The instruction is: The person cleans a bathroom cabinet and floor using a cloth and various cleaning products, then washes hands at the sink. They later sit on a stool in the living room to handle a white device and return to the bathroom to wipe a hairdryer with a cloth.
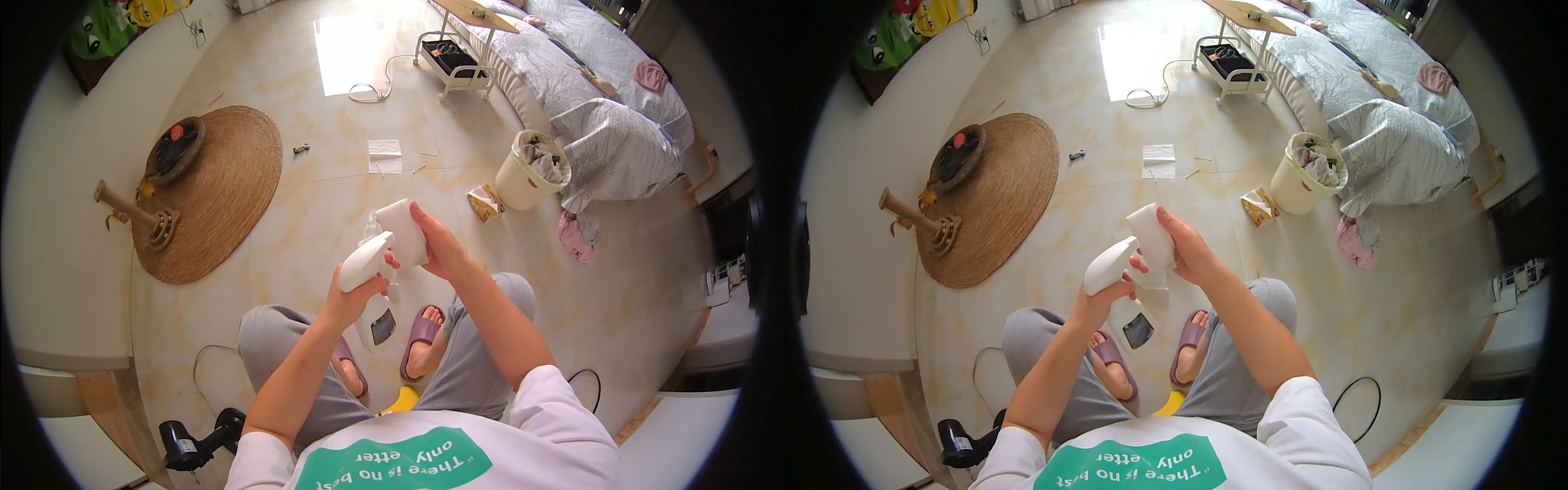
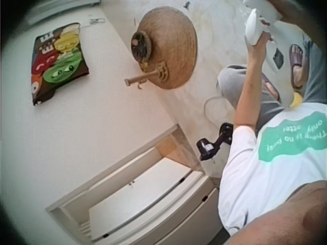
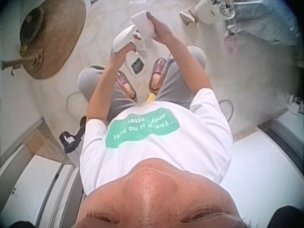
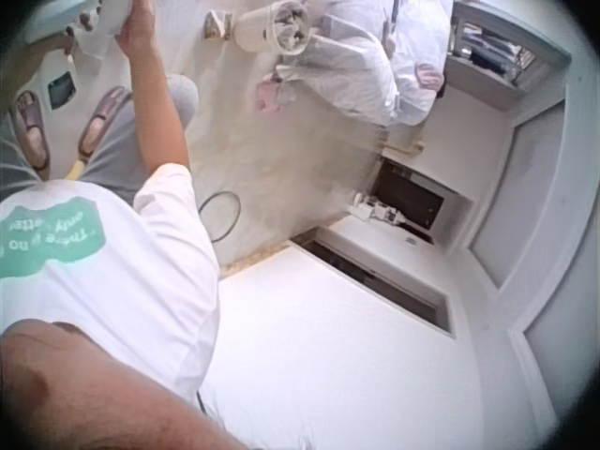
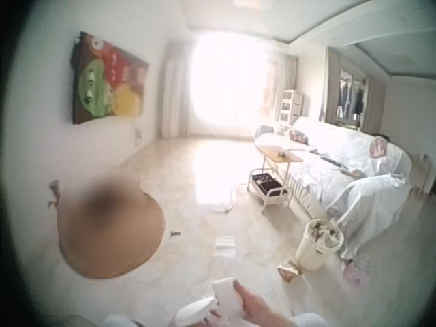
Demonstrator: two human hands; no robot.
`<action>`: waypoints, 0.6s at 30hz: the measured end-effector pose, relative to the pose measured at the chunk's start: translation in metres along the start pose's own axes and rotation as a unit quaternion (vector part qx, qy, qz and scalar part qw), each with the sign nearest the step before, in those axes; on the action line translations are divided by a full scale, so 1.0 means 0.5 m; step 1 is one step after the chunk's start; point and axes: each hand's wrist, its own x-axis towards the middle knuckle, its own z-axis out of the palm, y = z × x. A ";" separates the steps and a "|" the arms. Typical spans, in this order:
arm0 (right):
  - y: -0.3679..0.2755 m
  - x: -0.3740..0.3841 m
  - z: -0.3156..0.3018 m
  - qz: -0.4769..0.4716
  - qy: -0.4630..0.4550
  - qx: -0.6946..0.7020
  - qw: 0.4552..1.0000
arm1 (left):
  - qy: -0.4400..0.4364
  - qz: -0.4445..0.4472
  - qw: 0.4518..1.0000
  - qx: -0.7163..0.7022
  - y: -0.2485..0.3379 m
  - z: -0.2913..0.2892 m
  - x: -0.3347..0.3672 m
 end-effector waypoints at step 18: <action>0.015 0.010 0.010 0.011 0.041 -0.027 0.999 | 0.130 0.014 0.991 0.040 -0.028 -0.006 0.032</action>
